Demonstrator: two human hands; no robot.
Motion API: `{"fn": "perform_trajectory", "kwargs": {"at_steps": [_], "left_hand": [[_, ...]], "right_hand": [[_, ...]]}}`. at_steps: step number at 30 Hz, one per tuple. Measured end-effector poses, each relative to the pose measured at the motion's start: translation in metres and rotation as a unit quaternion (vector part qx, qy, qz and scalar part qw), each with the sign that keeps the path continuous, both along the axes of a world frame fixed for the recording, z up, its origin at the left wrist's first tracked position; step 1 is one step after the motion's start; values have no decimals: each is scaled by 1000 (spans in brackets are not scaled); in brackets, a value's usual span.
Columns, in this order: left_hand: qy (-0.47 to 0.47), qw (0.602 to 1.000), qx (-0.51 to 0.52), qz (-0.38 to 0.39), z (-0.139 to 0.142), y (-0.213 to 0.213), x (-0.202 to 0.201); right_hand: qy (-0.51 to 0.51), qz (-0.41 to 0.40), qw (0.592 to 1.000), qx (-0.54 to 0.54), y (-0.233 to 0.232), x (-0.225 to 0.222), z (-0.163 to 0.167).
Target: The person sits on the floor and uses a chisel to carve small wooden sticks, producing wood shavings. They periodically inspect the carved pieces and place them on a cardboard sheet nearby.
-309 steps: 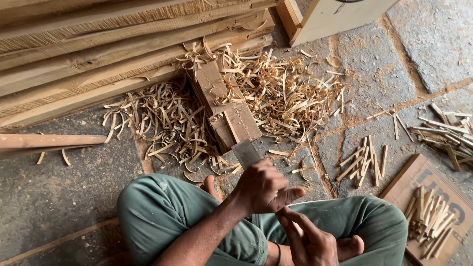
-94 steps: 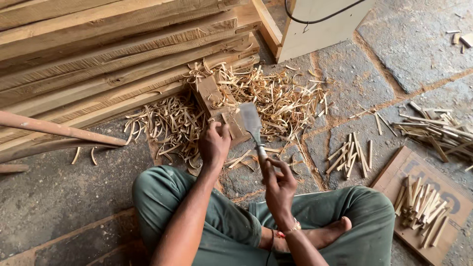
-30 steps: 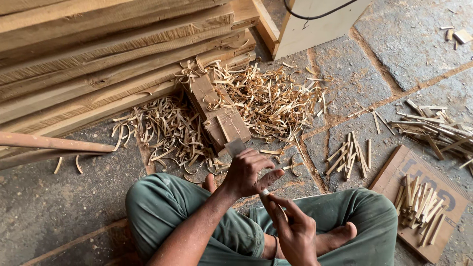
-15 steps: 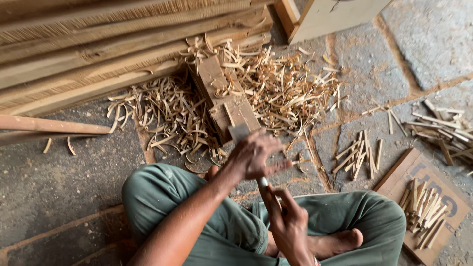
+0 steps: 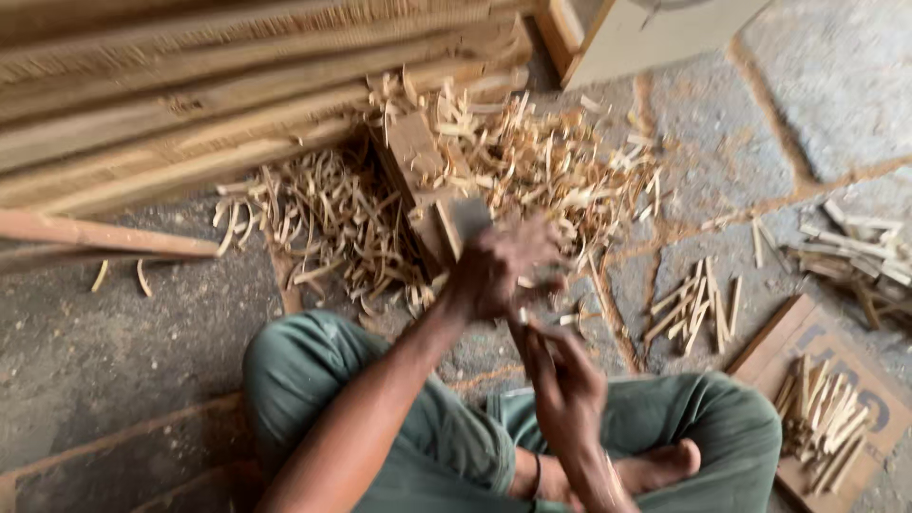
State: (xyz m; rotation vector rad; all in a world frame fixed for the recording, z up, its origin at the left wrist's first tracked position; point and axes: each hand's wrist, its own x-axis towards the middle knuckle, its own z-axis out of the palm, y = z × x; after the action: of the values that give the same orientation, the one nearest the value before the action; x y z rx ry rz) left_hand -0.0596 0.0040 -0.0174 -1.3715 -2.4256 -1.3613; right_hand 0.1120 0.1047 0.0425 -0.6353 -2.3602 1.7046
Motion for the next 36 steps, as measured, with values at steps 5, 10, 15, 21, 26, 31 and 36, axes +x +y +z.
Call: {"fn": "perform_trajectory", "kwargs": {"at_steps": [5,10,15,21,26,31,36], "left_hand": [[-28,999,-45,-5,17,-9,54],[-40,996,-85,-1,-6,-10,49],[-19,990,-138,-19,-35,-8,25],[75,990,-115,36,-50,-2,-41],[188,955,21,230,-28,-8,-22],[-270,847,-121,442,-13,-34,-7],[-100,885,-158,427,-23,-44,-22]], "right_hand": [[-14,14,999,-44,0,46,22],[-104,10,993,47,-9,40,15],[-71,32,997,19,-16,22,10],[-56,22,998,8,-21,-29,-35],[47,-25,992,-114,-9,-21,-40],[43,-120,988,-87,4,0,-49],[-30,-108,993,27,17,-7,-86]]}}
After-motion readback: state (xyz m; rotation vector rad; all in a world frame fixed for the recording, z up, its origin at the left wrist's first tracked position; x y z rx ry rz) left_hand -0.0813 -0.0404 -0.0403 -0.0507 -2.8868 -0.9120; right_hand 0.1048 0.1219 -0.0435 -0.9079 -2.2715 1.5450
